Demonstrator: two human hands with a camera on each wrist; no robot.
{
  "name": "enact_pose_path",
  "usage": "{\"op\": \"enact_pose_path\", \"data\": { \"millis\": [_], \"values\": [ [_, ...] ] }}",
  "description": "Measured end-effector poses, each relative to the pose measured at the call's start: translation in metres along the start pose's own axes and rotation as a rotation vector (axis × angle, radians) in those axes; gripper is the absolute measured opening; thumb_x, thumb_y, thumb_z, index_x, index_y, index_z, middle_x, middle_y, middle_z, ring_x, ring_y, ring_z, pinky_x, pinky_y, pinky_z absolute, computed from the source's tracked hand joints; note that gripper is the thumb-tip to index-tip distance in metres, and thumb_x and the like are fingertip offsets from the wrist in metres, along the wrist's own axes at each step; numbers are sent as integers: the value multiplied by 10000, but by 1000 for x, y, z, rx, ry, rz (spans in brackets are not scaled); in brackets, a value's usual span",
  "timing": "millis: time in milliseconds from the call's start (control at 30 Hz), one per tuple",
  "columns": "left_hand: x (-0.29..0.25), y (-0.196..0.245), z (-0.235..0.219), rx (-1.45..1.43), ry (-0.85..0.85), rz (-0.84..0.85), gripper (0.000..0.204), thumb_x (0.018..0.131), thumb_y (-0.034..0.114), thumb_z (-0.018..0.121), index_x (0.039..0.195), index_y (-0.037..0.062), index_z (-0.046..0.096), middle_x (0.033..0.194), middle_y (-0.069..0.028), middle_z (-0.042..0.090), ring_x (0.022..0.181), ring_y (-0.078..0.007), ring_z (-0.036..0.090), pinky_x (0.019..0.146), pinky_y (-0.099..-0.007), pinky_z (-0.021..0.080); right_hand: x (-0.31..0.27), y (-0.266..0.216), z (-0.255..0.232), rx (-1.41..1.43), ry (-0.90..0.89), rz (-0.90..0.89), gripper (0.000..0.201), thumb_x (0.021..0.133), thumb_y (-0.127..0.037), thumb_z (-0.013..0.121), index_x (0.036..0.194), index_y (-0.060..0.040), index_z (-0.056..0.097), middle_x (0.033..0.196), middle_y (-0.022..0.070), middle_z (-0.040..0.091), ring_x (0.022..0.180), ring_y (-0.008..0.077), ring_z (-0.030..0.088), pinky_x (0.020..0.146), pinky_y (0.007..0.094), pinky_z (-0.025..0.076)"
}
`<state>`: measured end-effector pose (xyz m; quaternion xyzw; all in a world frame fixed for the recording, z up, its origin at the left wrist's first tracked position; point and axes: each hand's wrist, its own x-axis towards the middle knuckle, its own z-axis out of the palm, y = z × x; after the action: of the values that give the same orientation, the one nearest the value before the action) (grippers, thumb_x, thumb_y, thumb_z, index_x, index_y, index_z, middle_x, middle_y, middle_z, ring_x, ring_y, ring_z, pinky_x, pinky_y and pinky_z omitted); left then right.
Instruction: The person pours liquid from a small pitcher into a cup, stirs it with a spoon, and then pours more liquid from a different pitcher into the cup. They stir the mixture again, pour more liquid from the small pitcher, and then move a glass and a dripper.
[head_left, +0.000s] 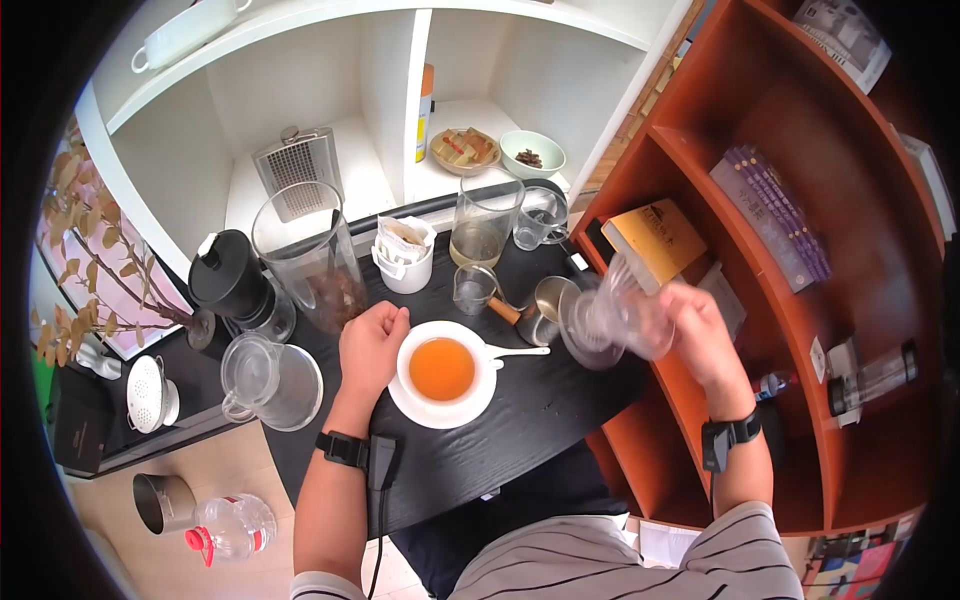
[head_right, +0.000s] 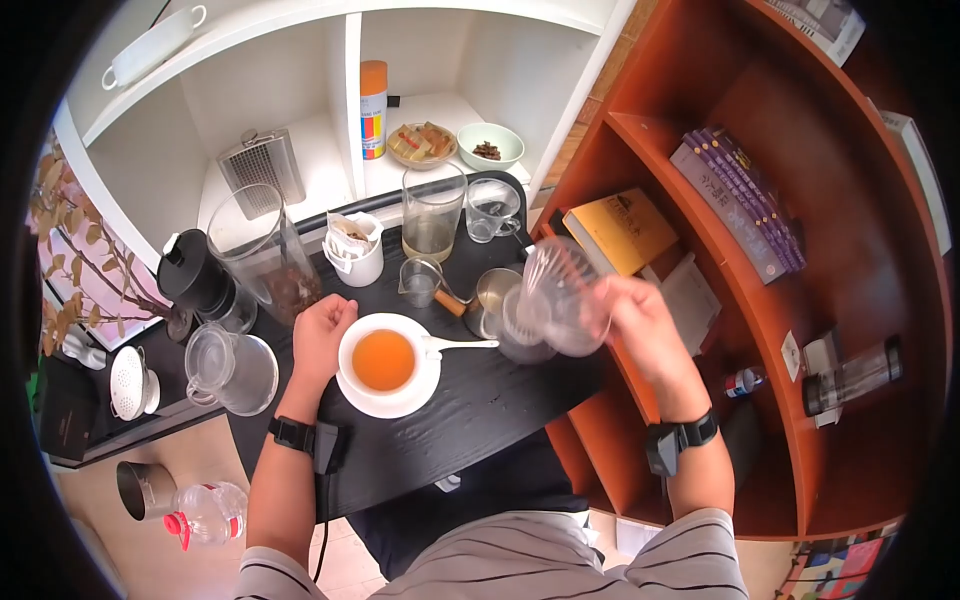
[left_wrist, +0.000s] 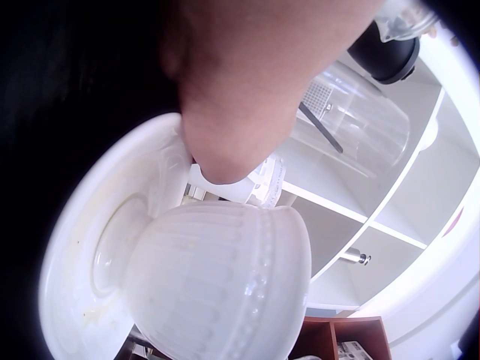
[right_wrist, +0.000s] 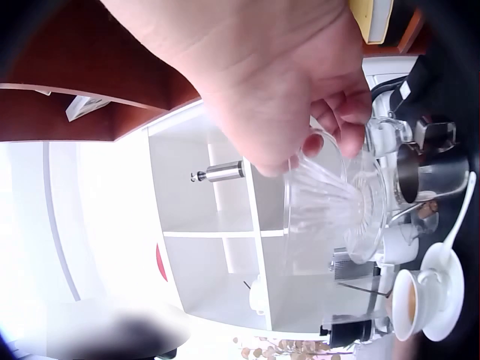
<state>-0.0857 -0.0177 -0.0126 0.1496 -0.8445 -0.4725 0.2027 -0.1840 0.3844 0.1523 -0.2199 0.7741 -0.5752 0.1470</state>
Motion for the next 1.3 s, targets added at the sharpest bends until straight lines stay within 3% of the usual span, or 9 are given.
{"op": "enact_pose_path", "data": {
  "millis": [200, 400, 600, 733, 933, 1000, 1067, 1133, 1300],
  "values": [
    [-1, 3, -1, -8, 7, -5, 307, 997, 261, 709, 801, 28, 683, 637, -119, 647, 565, -302, 642, 579, -421, 481, 87, -13, 10, -34, 325, 33, 332, 1080, -282, 552, 910, -35, 694, 788, 35, 690, 675, 100, 618, 621, 263, 474],
    [-1, 3, -1, 7, 16, -21, 290, 981, 273, 722, 817, 35, 705, 660, -122, 679, 594, -314, 674, 596, -428, 501, 165, 25, 10, -26, 310, 90, 347, 1057, -317, 558, 845, -56, 642, 782, 50, 681, 663, 118, 614, 598, 271, 483],
    [0, 4, -2, 20, 9, -22, 274, 974, 270, 727, 823, 42, 714, 666, -125, 685, 607, -325, 683, 602, -429, 508, 186, 26, 24, -58, 286, 177, 330, 1054, -322, 556, 861, -63, 624, 782, 48, 672, 652, 113, 606, 580, 273, 480],
    [-1, 3, -2, 20, 17, -5, 279, 977, 270, 724, 820, 41, 709, 663, -128, 678, 609, -336, 679, 604, -433, 509, 188, 31, 24, -38, 267, 195, 375, 1074, -377, 569, 868, -67, 615, 802, 51, 676, 646, 108, 604, 583, 271, 481],
    [0, 3, -1, 23, 18, 0, 281, 982, 264, 718, 821, 34, 703, 667, -136, 678, 616, -344, 682, 602, -439, 508, 173, 22, 21, -79, 277, 214, 509, 1105, -522, 539, 1052, -30, 659, 859, 64, 694, 666, 107, 629, 608, 274, 480],
    [0, 3, -1, 27, 12, -5, 282, 982, 263, 719, 821, 32, 702, 669, -137, 679, 617, -344, 682, 600, -439, 506, 159, 22, 18, -127, 337, 136, 542, 1107, -541, 524, 1136, -18, 660, 867, 61, 699, 674, 112, 638, 618, 270, 478],
    [0, 4, -2, 30, 7, -14, 283, 983, 263, 720, 822, 31, 701, 671, -139, 680, 619, -345, 683, 598, -440, 504, 140, 23, 22, -184, 414, 150, 518, 1125, -500, 519, 1133, -4, 669, 859, 56, 694, 670, 112, 627, 625, 269, 476],
    [0, 5, -3, 40, 16, 7, 286, 984, 260, 720, 822, 26, 698, 671, -138, 678, 615, -342, 680, 594, -438, 501, 118, 44, 15, -245, 434, -41, 489, 1142, -447, 512, 1138, 13, 678, 861, 49, 684, 684, 109, 618, 635, 277, 480],
    [0, 4, -2, 41, -4, 3, 288, 992, 255, 715, 819, 26, 696, 667, -133, 675, 603, -330, 674, 591, -431, 498, 41, 97, 42, -206, 324, -155, 345, 1146, -323, 542, 1170, 1, 657, 910, 21, 657, 778, 90, 604, 717, 268, 505]
  ]
}}
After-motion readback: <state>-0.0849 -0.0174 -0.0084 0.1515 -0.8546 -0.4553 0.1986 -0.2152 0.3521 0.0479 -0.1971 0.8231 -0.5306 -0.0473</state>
